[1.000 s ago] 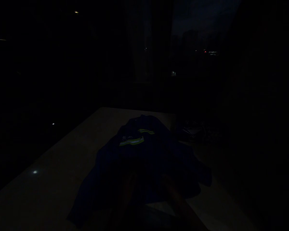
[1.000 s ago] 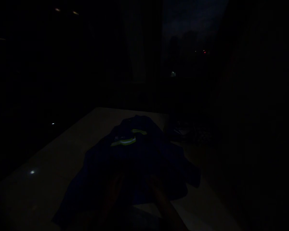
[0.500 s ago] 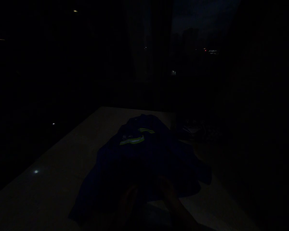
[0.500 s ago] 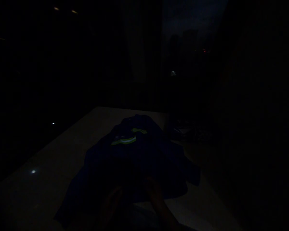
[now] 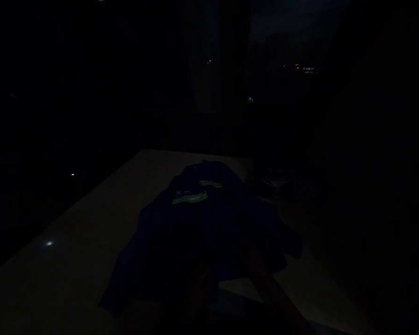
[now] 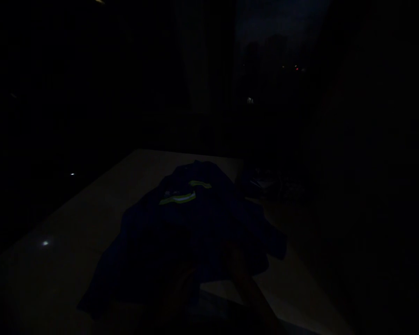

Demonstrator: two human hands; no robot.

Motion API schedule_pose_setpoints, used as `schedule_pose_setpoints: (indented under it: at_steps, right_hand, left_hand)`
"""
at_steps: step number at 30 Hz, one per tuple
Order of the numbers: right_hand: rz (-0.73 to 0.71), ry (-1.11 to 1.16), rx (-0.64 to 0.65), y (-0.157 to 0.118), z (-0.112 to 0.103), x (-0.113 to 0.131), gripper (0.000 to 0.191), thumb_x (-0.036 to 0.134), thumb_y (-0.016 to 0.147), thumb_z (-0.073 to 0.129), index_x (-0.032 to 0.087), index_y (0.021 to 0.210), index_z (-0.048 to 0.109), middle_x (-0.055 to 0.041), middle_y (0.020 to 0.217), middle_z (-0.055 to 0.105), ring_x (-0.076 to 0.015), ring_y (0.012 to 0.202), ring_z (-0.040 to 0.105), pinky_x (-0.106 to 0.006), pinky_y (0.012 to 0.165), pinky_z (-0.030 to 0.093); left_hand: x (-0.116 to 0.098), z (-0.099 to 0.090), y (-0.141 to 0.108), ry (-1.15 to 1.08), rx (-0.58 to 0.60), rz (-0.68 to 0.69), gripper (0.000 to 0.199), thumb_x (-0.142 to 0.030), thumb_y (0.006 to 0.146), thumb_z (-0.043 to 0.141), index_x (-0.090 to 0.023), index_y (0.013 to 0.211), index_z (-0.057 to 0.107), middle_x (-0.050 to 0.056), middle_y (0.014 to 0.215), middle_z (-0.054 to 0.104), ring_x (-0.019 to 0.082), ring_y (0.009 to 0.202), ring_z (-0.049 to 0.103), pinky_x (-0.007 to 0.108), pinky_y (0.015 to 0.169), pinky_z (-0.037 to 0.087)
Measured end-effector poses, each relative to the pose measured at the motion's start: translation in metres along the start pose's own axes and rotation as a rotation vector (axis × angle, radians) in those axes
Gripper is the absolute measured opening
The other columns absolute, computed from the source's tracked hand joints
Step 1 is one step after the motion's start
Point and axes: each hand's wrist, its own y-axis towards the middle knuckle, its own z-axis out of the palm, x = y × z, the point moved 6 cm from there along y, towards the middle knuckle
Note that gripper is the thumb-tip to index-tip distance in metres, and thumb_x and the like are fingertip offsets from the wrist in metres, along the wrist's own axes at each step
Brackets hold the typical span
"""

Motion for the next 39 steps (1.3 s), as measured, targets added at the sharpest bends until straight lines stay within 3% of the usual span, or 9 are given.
schedule_pose_setpoints:
  at_steps: [5, 11, 15, 18, 21, 24, 30, 34, 39]
  right_hand:
    - [-0.010, 0.110, 0.065, 0.005, 0.001, 0.014, 0.051, 0.048, 0.090, 0.041, 0.014, 0.118, 0.066, -0.0142, 0.124, 0.069, -0.0263, 0.114, 0.065, -0.041, 0.100, 0.050]
    - [-0.045, 0.163, 0.126, 0.009, 0.009, 0.022, 0.049, 0.040, 0.084, 0.054, 0.016, 0.126, 0.060, -0.0128, 0.135, 0.062, -0.0249, 0.123, 0.060, -0.039, 0.105, 0.048]
    - [-0.046, 0.116, 0.094, 0.008, 0.012, 0.016, 0.048, 0.029, 0.085, 0.050, 0.013, 0.128, 0.060, -0.0138, 0.139, 0.060, -0.0240, 0.129, 0.057, -0.040, 0.110, 0.044]
    - [-0.082, 0.134, 0.088, 0.004, 0.011, 0.014, 0.051, 0.031, 0.084, 0.050, 0.016, 0.132, 0.058, -0.0130, 0.142, 0.059, -0.0243, 0.129, 0.057, -0.040, 0.107, 0.047]
    - [-0.093, 0.127, 0.071, -0.004, 0.003, 0.012, 0.053, 0.032, 0.084, 0.049, 0.015, 0.133, 0.057, -0.0140, 0.141, 0.059, -0.0252, 0.127, 0.059, -0.040, 0.104, 0.049]
    - [-0.063, -0.014, 0.064, -0.014, -0.007, 0.014, 0.053, 0.033, 0.086, 0.048, 0.016, 0.135, 0.057, -0.0123, 0.142, 0.059, -0.0246, 0.130, 0.056, -0.039, 0.109, 0.045]
    - [-0.064, -0.466, 0.125, -0.020, -0.012, 0.052, 0.047, 0.035, 0.094, 0.039, 0.020, 0.133, 0.061, -0.0143, 0.140, 0.059, -0.0282, 0.128, 0.057, -0.042, 0.107, 0.043]
    - [-0.213, -0.384, 0.117, 0.001, 0.003, 0.083, 0.046, 0.036, 0.096, 0.038, 0.021, 0.133, 0.061, -0.0113, 0.139, 0.060, -0.0222, 0.127, 0.056, -0.034, 0.105, 0.043]
    - [-0.196, -0.343, 0.188, 0.034, 0.036, 0.089, 0.038, 0.031, 0.093, 0.043, 0.016, 0.112, 0.072, -0.0125, 0.116, 0.072, -0.0207, 0.103, 0.067, -0.029, 0.088, 0.049]
  left_hand:
    - [-0.004, -0.017, 0.008, -0.113, -0.096, -0.166, 0.050, -0.047, 0.096, 0.036, -0.028, 0.135, 0.060, 0.007, 0.147, 0.056, 0.026, 0.136, 0.050, 0.049, 0.116, 0.039]
    - [-0.029, -0.013, 0.036, -0.089, -0.057, -0.116, 0.048, -0.044, 0.094, 0.045, -0.025, 0.136, 0.059, 0.009, 0.140, 0.062, 0.026, 0.129, 0.056, 0.045, 0.112, 0.041]
    - [-0.038, -0.025, 0.053, 0.015, -0.070, -0.091, 0.046, -0.042, 0.098, 0.033, -0.023, 0.123, 0.067, 0.010, 0.119, 0.072, 0.026, 0.108, 0.067, 0.045, 0.097, 0.049]
    - [-0.032, -0.039, 0.063, 0.039, -0.144, -0.081, 0.049, -0.039, 0.098, 0.029, -0.020, 0.121, 0.068, 0.013, 0.120, 0.071, 0.029, 0.110, 0.066, 0.048, 0.099, 0.047]
    - [-0.011, -0.059, 0.070, -0.155, -0.316, -0.151, 0.046, -0.040, 0.096, 0.035, -0.016, 0.119, 0.068, 0.016, 0.126, 0.068, 0.030, 0.118, 0.063, 0.049, 0.107, 0.043]
    - [0.010, -0.070, 0.071, -0.334, -0.408, -0.242, 0.043, -0.042, 0.094, 0.037, -0.017, 0.114, 0.067, 0.014, 0.118, 0.072, 0.026, 0.107, 0.068, 0.043, 0.096, 0.052]
    - [0.007, -0.065, 0.064, -0.350, -0.360, -0.263, 0.044, -0.045, 0.092, 0.040, -0.018, 0.116, 0.064, 0.013, 0.123, 0.070, 0.026, 0.113, 0.065, 0.043, 0.103, 0.048]
    - [-0.001, -0.059, 0.059, -0.390, -0.287, -0.330, 0.050, -0.047, 0.092, 0.036, -0.015, 0.122, 0.061, 0.017, 0.129, 0.066, 0.027, 0.118, 0.062, 0.044, 0.105, 0.046]
    - [-0.003, -0.053, 0.055, -0.590, -0.249, -0.355, 0.054, -0.051, 0.088, 0.040, -0.013, 0.122, 0.059, 0.018, 0.131, 0.064, 0.026, 0.118, 0.062, 0.039, 0.104, 0.048]
